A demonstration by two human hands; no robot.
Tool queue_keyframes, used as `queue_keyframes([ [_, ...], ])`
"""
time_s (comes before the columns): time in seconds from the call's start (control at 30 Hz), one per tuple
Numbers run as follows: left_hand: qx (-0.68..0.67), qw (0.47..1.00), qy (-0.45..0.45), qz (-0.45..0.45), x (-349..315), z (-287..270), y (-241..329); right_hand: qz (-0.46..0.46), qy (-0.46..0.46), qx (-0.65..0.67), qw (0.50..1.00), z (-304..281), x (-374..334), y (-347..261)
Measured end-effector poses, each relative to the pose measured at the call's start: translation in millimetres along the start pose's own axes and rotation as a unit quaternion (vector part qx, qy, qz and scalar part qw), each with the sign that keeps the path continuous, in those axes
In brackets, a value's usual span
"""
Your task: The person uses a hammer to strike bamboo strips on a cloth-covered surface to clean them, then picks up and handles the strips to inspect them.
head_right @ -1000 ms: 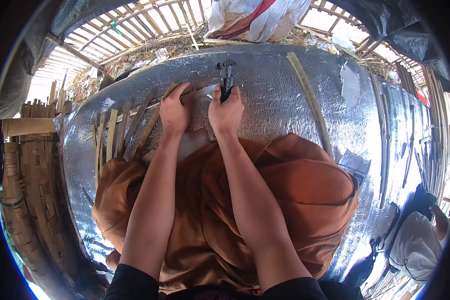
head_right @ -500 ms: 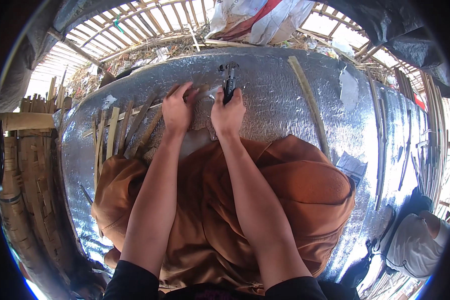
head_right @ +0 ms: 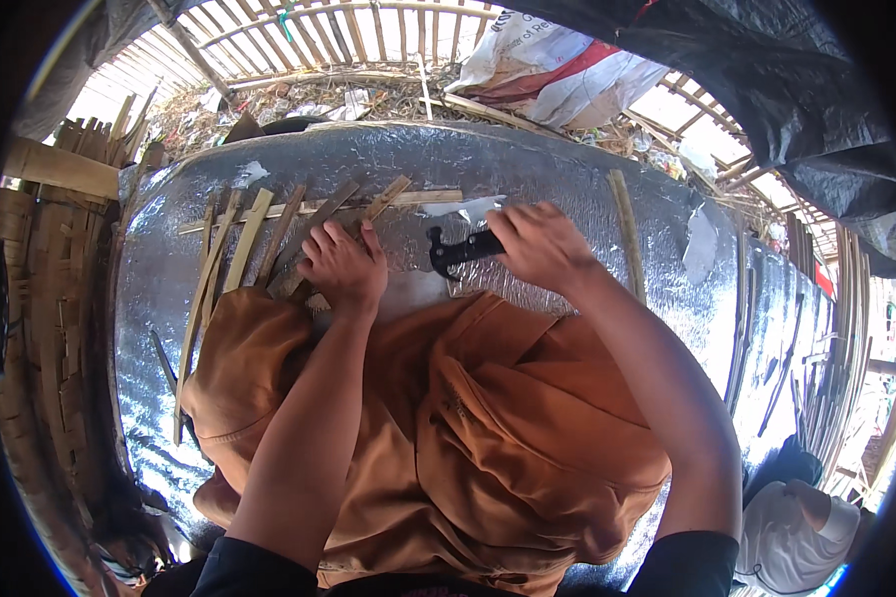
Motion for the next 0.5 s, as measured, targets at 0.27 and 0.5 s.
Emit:
queue_keyframes([
  [0.27, 0.009, 1.000, 0.018, 0.014, 2.5, 2.2, -0.8, -0.108, -0.077, -0.035, 0.991, 25.3, 18.8, -2.1],
  [0.5, 0.002, 0.999, 0.033, 0.020, 2.3, 3.1, 2.8, -0.064, -0.070, -0.080, 0.992, 51.0, 14.0, 23.7],
])
Point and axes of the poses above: each hand's wrist, its own x-axis towards the middle knuckle, its own z-axis out of the palm, y = z × x, the point moved 2 cm from there along x, towards the middle knuckle, and after that the axes turned 2 degrees about -y, right-handed, at the moved point
